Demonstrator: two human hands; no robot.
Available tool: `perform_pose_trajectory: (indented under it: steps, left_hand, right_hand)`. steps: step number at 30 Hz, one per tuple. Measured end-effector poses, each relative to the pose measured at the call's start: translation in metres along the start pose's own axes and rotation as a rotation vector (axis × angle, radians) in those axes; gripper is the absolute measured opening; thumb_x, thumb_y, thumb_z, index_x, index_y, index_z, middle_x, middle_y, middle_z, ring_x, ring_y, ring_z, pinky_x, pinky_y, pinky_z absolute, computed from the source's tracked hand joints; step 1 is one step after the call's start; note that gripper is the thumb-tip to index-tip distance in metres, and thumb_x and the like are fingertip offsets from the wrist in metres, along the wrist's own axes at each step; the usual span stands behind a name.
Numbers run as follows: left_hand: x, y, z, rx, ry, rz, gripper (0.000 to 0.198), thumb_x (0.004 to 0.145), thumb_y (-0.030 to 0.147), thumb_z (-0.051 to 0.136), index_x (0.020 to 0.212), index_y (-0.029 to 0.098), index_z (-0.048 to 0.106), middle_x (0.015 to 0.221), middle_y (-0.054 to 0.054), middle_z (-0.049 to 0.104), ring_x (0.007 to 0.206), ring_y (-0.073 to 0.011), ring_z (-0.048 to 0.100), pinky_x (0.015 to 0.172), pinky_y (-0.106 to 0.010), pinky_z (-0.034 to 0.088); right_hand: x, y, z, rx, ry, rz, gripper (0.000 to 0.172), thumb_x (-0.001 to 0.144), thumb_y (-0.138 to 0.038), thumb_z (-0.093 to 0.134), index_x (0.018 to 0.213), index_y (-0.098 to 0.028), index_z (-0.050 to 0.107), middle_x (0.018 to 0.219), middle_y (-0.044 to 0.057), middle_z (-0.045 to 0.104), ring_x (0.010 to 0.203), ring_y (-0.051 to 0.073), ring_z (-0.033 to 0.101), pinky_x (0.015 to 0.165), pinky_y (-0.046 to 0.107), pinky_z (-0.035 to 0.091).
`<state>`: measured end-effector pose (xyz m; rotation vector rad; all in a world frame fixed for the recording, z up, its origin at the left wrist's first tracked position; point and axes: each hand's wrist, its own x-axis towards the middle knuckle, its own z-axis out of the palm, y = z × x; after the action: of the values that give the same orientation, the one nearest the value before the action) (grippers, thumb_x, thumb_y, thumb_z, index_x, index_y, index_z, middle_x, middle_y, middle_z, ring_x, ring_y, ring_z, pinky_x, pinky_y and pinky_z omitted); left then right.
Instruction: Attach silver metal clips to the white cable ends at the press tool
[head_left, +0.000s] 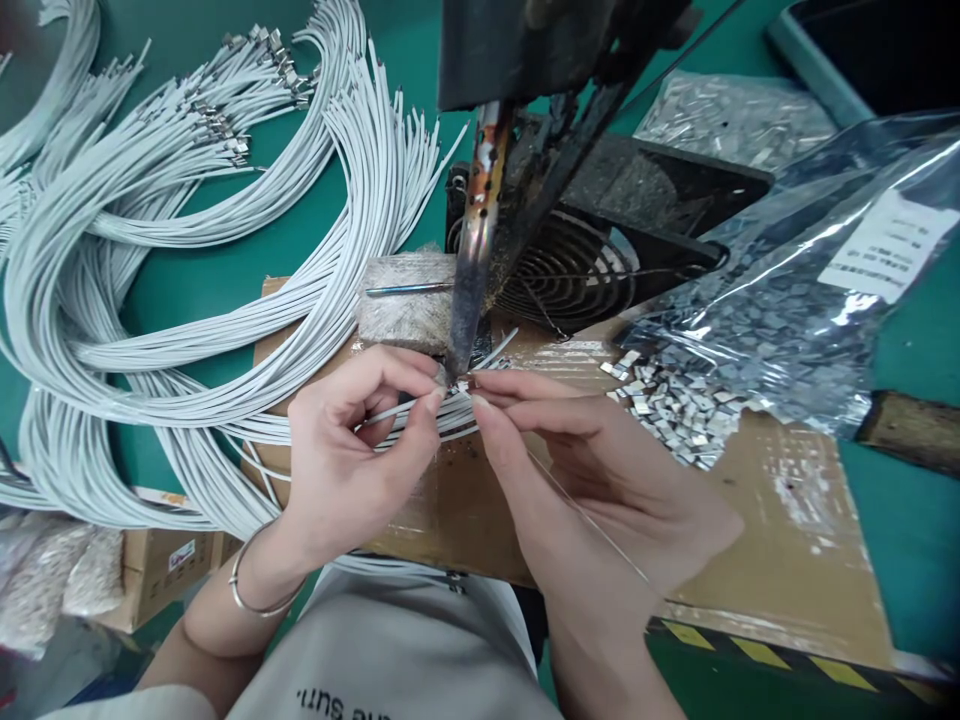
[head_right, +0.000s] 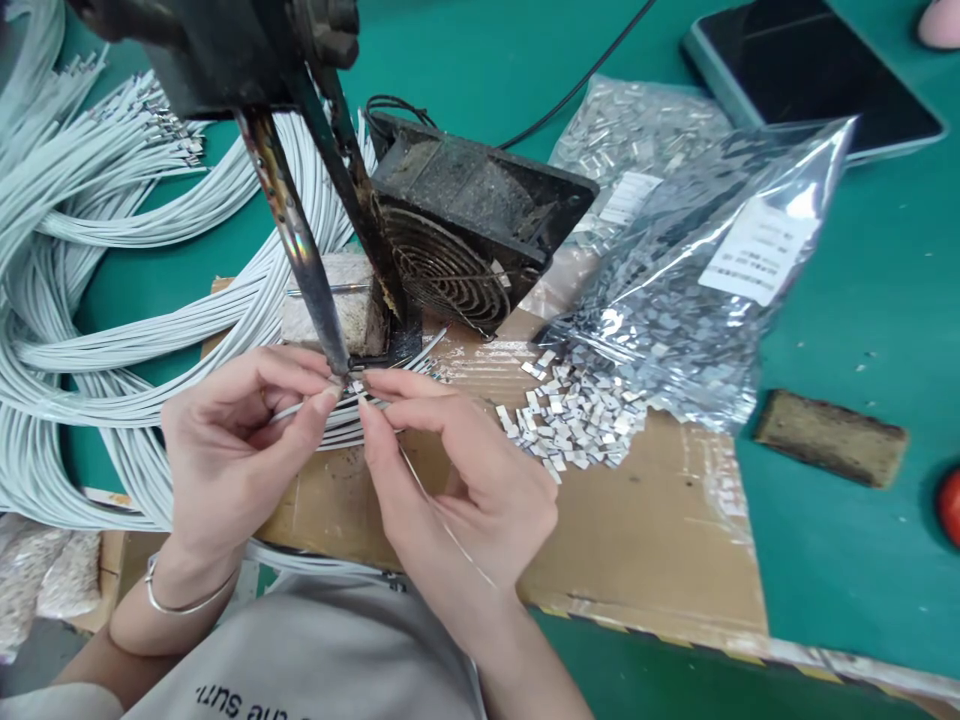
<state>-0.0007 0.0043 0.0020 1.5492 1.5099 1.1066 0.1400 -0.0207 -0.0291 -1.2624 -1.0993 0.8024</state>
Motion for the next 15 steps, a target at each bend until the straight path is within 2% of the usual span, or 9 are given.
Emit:
perform_pose_trajectory:
  steps: [4, 8, 13, 15]
  left_hand:
    - [0.0003, -0.0005, 0.0003, -0.007, -0.014, -0.011, 0.014, 0.085, 0.004, 0.074, 0.081, 0.018, 0.072, 0.092, -0.004, 0.076, 0.072, -0.0101, 0.061, 0.044, -0.017, 0.031]
    - [0.0010, -0.0003, 0.0006, -0.016, -0.029, -0.051, 0.015, 0.085, 0.005, 0.073, 0.079, 0.018, 0.071, 0.092, -0.003, 0.075, 0.068, -0.0085, 0.058, 0.044, -0.017, 0.032]
    - [0.0012, -0.0003, 0.0007, -0.015, -0.032, -0.066, 0.015, 0.085, 0.005, 0.073, 0.078, 0.018, 0.071, 0.091, -0.004, 0.075, 0.074, -0.0104, 0.061, 0.046, -0.017, 0.033]
    - [0.0010, -0.0008, 0.0007, -0.019, -0.034, -0.064, 0.015, 0.086, 0.006, 0.073, 0.079, 0.018, 0.071, 0.091, -0.004, 0.075, 0.075, -0.0112, 0.062, 0.046, -0.017, 0.033]
  right_hand:
    - [0.0000, -0.0015, 0.0017, -0.018, 0.007, -0.024, 0.021, 0.087, -0.005, 0.079, 0.090, -0.026, 0.076, 0.102, -0.001, 0.085, 0.095, 0.020, 0.081, 0.085, 0.034, 0.065]
    - [-0.0010, -0.0037, 0.0040, -0.017, 0.061, 0.045, 0.017, 0.090, -0.009, 0.077, 0.084, -0.024, 0.074, 0.100, 0.001, 0.084, 0.095, 0.021, 0.082, 0.083, 0.035, 0.065]
    - [-0.0020, -0.0024, 0.0035, -0.014, 0.012, 0.018, 0.017, 0.088, -0.008, 0.079, 0.088, -0.024, 0.075, 0.103, 0.000, 0.085, 0.097, 0.020, 0.082, 0.085, 0.034, 0.065]
    - [-0.0018, -0.0018, 0.0034, -0.007, 0.045, 0.041, 0.017, 0.089, -0.008, 0.078, 0.086, -0.024, 0.075, 0.102, 0.000, 0.085, 0.096, 0.019, 0.081, 0.086, 0.033, 0.064]
